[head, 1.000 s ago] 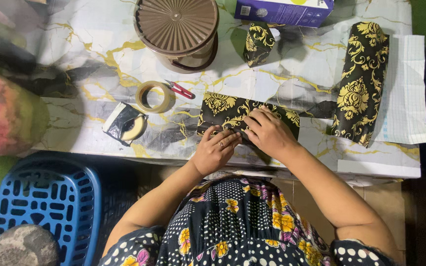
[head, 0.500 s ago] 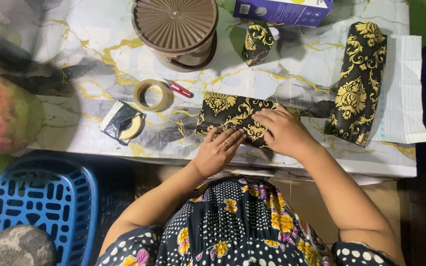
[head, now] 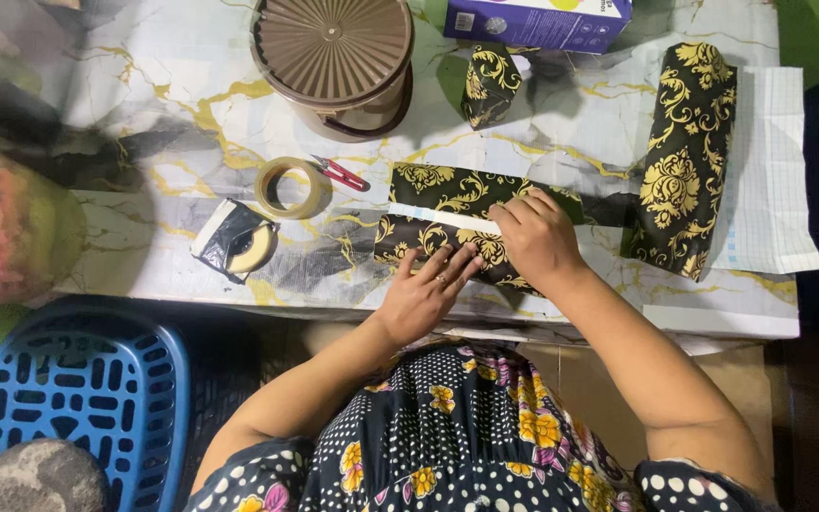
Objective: The person wraps a small cylindrical item and then a white box with black and gold patterned wrapping paper. They fold the paper around each item, crease the edges, and secure the folds with clear tape.
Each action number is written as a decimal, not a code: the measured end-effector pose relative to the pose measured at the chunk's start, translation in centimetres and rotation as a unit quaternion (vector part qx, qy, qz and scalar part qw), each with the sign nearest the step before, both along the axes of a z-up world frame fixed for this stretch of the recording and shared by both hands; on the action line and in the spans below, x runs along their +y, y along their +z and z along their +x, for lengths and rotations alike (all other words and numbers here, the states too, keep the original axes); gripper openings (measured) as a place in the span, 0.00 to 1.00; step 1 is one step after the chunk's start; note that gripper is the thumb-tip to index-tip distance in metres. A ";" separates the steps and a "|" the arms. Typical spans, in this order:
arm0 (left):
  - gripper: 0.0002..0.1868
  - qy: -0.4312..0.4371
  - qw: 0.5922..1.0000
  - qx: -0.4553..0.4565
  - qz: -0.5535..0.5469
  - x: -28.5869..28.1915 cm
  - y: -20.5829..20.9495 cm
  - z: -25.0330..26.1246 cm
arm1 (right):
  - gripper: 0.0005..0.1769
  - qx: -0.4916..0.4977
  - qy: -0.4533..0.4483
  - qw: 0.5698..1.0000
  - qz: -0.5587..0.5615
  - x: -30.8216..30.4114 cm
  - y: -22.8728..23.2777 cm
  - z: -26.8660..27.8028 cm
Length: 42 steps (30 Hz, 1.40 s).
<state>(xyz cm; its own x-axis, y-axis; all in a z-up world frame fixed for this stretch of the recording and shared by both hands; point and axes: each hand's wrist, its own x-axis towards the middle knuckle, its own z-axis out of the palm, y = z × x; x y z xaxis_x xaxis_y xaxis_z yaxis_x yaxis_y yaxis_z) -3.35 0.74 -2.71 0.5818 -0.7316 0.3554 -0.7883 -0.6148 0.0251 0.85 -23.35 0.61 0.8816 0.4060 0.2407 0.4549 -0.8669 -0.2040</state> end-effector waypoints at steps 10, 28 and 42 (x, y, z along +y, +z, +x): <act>0.38 -0.002 1.000 0.003 0.028 -0.2 0.0 0.2 | 0.14 -0.161 0.037 0.986 0.017 1.3 1.7 2.0; 0.28 0.015 0.998 0.024 0.054 -1.9 -1.8 -0.2 | 0.11 -0.115 0.055 0.989 0.073 3.5 -0.1 -2.9; 0.14 -0.050 0.992 0.086 -0.082 0.5 -3.3 3.9 | 0.02 -0.135 0.031 0.988 0.069 4.0 -2.5 -4.4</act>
